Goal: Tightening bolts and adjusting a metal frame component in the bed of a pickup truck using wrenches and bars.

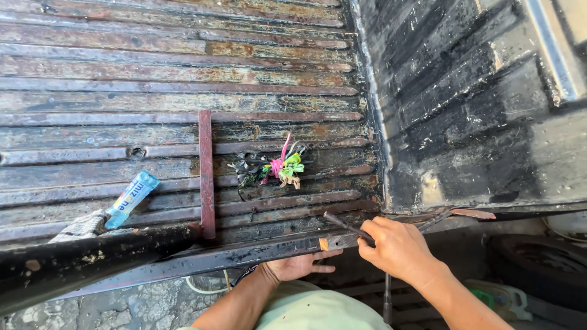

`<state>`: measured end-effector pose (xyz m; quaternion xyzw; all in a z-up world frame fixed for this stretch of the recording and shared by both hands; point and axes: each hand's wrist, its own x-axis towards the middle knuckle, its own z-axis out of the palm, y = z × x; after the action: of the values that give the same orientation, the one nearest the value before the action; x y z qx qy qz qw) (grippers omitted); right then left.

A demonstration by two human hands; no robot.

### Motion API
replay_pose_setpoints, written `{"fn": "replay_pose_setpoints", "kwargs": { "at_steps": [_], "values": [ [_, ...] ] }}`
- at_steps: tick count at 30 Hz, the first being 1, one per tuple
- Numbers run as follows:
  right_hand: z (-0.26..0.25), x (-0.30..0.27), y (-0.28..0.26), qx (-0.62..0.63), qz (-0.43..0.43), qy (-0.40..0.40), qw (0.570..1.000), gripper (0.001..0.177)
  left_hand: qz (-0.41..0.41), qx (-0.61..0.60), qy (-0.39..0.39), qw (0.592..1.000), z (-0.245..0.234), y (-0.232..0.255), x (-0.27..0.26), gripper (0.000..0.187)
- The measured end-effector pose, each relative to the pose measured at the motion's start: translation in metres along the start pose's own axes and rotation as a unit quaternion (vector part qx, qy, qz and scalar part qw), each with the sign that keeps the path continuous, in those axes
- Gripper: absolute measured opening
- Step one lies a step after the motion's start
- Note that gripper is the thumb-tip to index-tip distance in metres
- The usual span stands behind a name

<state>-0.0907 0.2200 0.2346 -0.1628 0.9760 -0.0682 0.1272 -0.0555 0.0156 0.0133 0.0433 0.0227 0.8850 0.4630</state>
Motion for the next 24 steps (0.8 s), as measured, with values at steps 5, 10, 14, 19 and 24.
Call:
{"fn": "replay_pose_setpoints", "kwargs": {
  "at_steps": [5,10,14,19,24],
  "values": [
    [-0.001,-0.001,-0.001,-0.003,-0.002,-0.001,1.000,0.019,-0.006,0.018,-0.035,0.999,-0.006,0.000,-0.001,0.111],
    [-0.001,-0.003,-0.001,0.004,-0.010,0.020,1.000,0.020,-0.010,0.039,-0.008,0.999,-0.007,0.001,-0.003,0.103],
    [0.000,-0.005,0.000,0.015,-0.006,0.028,0.999,0.020,-0.017,0.025,0.013,0.999,-0.004,0.004,-0.006,0.101],
    [0.003,-0.006,0.002,0.013,-0.022,0.042,0.999,0.019,-0.021,-0.004,0.031,0.999,-0.002,0.008,-0.011,0.094],
    [0.006,-0.007,0.004,0.017,-0.026,0.041,0.999,0.019,-0.032,-0.011,0.006,0.999,-0.007,0.006,-0.010,0.095]
  ]
}}
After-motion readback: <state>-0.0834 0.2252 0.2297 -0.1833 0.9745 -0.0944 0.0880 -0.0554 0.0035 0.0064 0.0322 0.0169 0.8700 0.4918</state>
